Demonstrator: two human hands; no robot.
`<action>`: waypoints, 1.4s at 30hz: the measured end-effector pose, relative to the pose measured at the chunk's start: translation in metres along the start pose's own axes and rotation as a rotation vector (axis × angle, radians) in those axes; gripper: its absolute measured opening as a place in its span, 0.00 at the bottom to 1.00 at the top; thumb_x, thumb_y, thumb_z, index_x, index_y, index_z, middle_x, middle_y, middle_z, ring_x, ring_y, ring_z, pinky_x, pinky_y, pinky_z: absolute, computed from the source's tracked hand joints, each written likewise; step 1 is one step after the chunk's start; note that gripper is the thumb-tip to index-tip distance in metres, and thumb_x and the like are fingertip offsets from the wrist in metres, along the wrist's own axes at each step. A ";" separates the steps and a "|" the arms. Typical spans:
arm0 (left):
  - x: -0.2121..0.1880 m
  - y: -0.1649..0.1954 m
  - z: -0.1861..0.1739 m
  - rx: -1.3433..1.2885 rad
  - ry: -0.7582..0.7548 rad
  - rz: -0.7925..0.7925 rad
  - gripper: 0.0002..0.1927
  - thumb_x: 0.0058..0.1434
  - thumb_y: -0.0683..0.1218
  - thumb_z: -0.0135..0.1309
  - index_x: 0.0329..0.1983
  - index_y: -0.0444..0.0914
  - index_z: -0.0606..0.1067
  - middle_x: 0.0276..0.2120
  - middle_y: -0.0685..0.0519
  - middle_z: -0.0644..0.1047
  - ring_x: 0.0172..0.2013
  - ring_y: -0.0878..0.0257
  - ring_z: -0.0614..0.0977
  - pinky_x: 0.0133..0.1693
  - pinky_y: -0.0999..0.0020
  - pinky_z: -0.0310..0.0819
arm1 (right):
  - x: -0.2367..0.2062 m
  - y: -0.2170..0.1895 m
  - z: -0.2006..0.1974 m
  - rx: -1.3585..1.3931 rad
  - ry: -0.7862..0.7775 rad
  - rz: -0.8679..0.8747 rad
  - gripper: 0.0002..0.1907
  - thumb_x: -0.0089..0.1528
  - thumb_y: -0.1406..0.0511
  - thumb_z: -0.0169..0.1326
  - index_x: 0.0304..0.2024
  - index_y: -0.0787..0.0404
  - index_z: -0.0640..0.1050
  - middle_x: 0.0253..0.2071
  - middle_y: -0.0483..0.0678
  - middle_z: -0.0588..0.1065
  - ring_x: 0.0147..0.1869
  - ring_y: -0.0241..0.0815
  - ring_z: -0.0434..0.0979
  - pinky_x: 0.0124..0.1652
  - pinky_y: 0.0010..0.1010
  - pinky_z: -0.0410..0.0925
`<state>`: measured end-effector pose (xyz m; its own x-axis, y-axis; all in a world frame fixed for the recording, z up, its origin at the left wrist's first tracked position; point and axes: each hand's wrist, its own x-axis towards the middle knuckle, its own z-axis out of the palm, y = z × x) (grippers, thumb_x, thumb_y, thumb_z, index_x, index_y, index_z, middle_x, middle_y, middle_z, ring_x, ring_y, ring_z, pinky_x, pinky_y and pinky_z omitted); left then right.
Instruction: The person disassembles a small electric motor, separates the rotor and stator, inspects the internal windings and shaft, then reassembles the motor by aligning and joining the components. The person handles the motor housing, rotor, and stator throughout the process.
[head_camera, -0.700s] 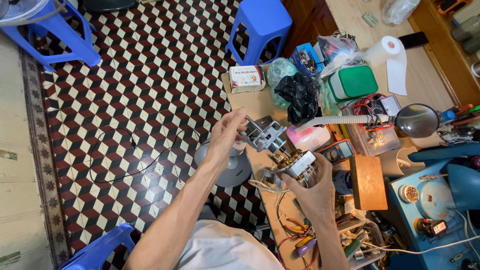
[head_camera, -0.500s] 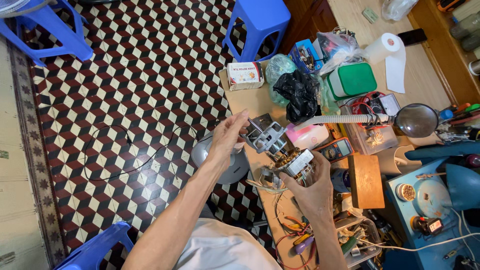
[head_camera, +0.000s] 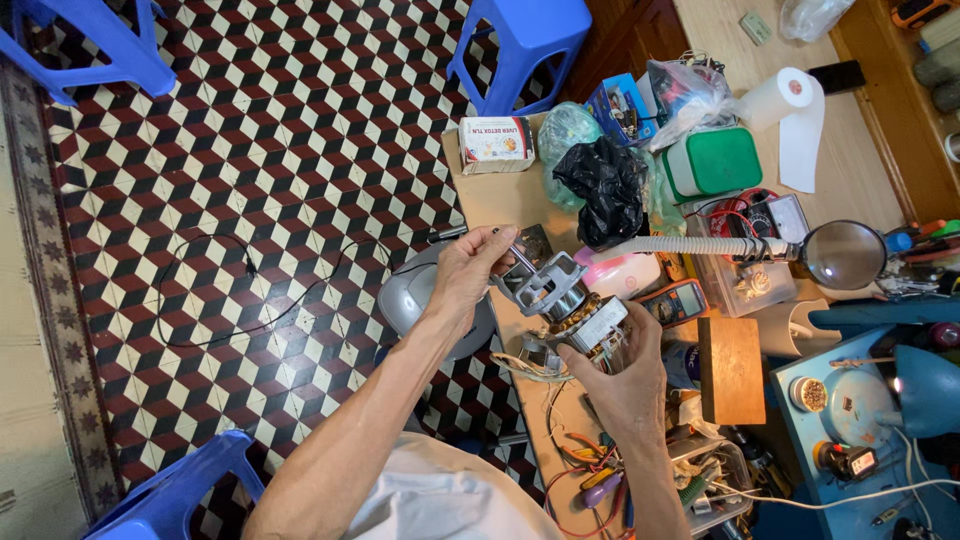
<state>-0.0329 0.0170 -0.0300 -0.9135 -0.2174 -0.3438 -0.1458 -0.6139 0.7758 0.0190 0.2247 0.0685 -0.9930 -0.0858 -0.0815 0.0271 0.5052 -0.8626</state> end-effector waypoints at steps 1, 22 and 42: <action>0.002 0.000 -0.001 -0.010 -0.002 0.003 0.12 0.62 0.53 0.62 0.34 0.39 0.81 0.27 0.60 0.79 0.28 0.74 0.74 0.34 0.78 0.69 | 0.002 -0.001 0.002 0.011 0.000 -0.002 0.45 0.50 0.69 0.68 0.64 0.66 0.59 0.60 0.58 0.70 0.63 0.45 0.75 0.61 0.35 0.70; -0.008 0.021 0.002 0.090 -0.061 -0.009 0.18 0.62 0.60 0.57 0.35 0.41 0.79 0.31 0.58 0.78 0.34 0.72 0.77 0.44 0.75 0.74 | 0.018 0.000 0.018 0.131 -0.042 -0.065 0.44 0.51 0.71 0.67 0.65 0.67 0.58 0.60 0.58 0.69 0.63 0.43 0.74 0.59 0.34 0.71; -0.078 0.028 0.054 0.564 -0.178 -0.097 0.30 0.55 0.67 0.58 0.43 0.38 0.84 0.32 0.58 0.79 0.34 0.69 0.74 0.37 0.72 0.67 | -0.007 -0.010 -0.027 0.083 -0.037 -0.091 0.43 0.49 0.66 0.70 0.64 0.64 0.64 0.59 0.53 0.73 0.62 0.40 0.75 0.60 0.32 0.67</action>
<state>0.0139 0.0584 0.0471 -0.9284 -0.0203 -0.3711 -0.3664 -0.1165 0.9231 0.0228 0.2433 0.0906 -0.9869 -0.1602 -0.0176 -0.0522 0.4210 -0.9055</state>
